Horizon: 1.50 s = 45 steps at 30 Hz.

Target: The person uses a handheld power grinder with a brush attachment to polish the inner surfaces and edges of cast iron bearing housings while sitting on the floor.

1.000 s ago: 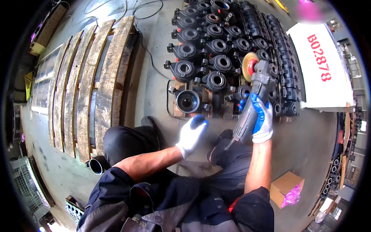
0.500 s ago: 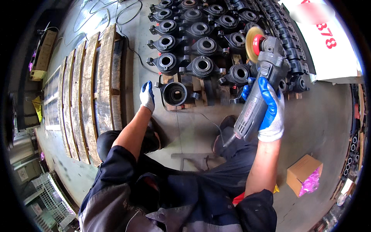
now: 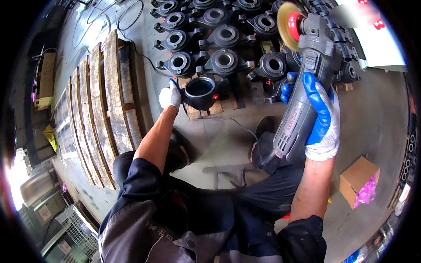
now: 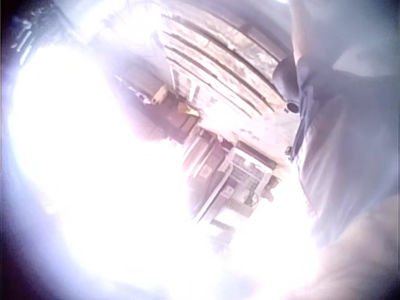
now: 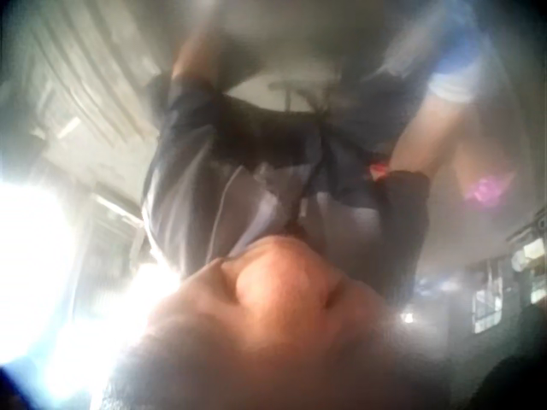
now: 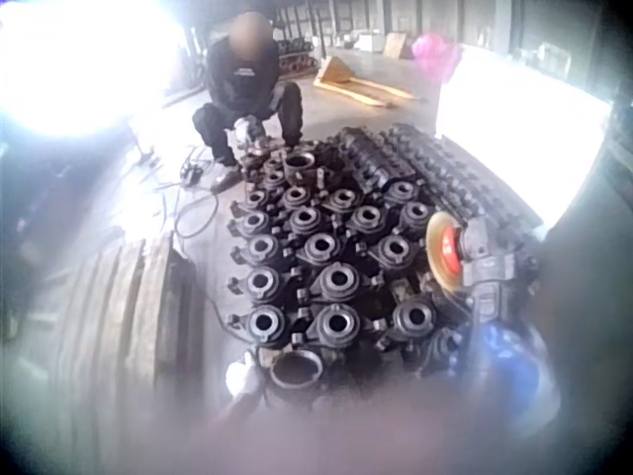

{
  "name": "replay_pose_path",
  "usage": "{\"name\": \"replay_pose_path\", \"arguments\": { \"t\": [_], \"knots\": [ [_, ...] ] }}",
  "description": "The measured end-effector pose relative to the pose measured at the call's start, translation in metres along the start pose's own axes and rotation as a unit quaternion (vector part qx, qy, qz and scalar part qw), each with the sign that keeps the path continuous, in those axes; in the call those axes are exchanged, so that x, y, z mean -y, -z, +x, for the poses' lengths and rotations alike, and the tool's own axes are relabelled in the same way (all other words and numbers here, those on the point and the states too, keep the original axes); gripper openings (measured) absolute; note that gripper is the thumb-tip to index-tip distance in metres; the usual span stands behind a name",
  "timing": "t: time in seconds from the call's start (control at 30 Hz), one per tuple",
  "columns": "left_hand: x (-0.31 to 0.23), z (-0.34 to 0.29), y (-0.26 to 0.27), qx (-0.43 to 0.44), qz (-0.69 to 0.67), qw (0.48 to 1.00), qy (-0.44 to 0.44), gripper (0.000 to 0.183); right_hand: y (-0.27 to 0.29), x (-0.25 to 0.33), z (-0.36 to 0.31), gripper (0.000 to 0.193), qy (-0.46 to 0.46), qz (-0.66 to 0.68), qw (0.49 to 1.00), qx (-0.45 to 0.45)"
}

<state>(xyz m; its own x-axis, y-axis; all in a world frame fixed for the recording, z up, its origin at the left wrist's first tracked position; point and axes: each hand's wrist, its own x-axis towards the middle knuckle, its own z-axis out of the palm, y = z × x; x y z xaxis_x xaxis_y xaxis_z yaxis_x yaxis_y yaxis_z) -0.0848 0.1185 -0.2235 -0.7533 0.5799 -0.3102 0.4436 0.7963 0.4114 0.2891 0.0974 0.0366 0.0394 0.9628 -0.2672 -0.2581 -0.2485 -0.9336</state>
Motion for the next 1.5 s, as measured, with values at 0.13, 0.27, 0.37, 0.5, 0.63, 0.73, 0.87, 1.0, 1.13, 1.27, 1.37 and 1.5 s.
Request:
{"name": "replay_pose_path", "arguments": {
  "t": [0.13, 0.27, 0.37, 0.5, 0.63, 0.73, 0.87, 1.0, 1.13, 1.27, 1.37, 1.5],
  "knots": [
    [0.001, -0.003, 0.013, 0.064, 0.059, 0.996, -0.035, 0.077, 0.0, -0.001, 0.001, 0.063, 0.008, -0.021, 1.0, 0.006],
    [0.023, -0.013, 0.007, 0.202, -0.206, 0.947, 0.14, 0.076, 0.001, 0.0, -0.004, 0.06, 0.011, 0.032, 0.999, 0.003],
    [0.034, -0.013, 0.005, 0.181, -0.152, 0.968, 0.08, 0.073, 0.002, -0.001, -0.007, 0.063, 0.002, -0.013, 1.0, -0.002],
    [0.064, 0.012, -0.016, 0.164, -0.11, 0.977, 0.08, 0.076, 0.004, -0.002, -0.009, 0.063, 0.0, -0.005, 1.0, 0.005],
    [0.102, 0.026, -0.046, 0.135, -0.135, 0.98, 0.062, 0.07, 0.001, 0.003, -0.011, 0.062, 0.003, 0.03, 0.999, 0.011],
    [0.119, 0.022, -0.055, 0.105, -0.183, 0.976, 0.055, 0.059, 0.003, 0.003, -0.012, 0.062, 0.007, 0.041, 0.999, 0.023],
    [0.112, -0.003, -0.063, 0.067, -0.219, 0.968, 0.103, 0.055, 0.004, 0.002, -0.016, 0.063, 0.007, 0.0, 1.0, 0.014],
    [0.1, -0.042, -0.059, 0.066, -0.312, 0.923, 0.213, 0.055, 0.006, -0.001, -0.014, 0.064, 0.015, 0.021, 0.999, 0.027],
    [0.115, -0.081, -0.063, 0.087, -0.416, 0.873, 0.24, 0.035, 0.009, 0.0, -0.015, 0.065, 0.023, 0.02, 0.999, 0.036],
    [0.115, -0.115, -0.052, 0.126, -0.461, 0.83, 0.287, 0.05, 0.006, 0.004, -0.019, 0.06, 0.021, 0.046, 0.998, 0.036],
    [0.103, -0.128, -0.038, 0.13, -0.495, 0.811, 0.283, 0.073, 0.008, 0.001, -0.019, 0.064, 0.022, 0.015, 0.999, 0.039],
    [0.051, -0.108, 0.004, 0.197, -0.499, 0.772, 0.34, 0.077, 0.008, 0.0, -0.02, 0.063, 0.028, 0.022, 0.999, 0.033]
  ]
}}
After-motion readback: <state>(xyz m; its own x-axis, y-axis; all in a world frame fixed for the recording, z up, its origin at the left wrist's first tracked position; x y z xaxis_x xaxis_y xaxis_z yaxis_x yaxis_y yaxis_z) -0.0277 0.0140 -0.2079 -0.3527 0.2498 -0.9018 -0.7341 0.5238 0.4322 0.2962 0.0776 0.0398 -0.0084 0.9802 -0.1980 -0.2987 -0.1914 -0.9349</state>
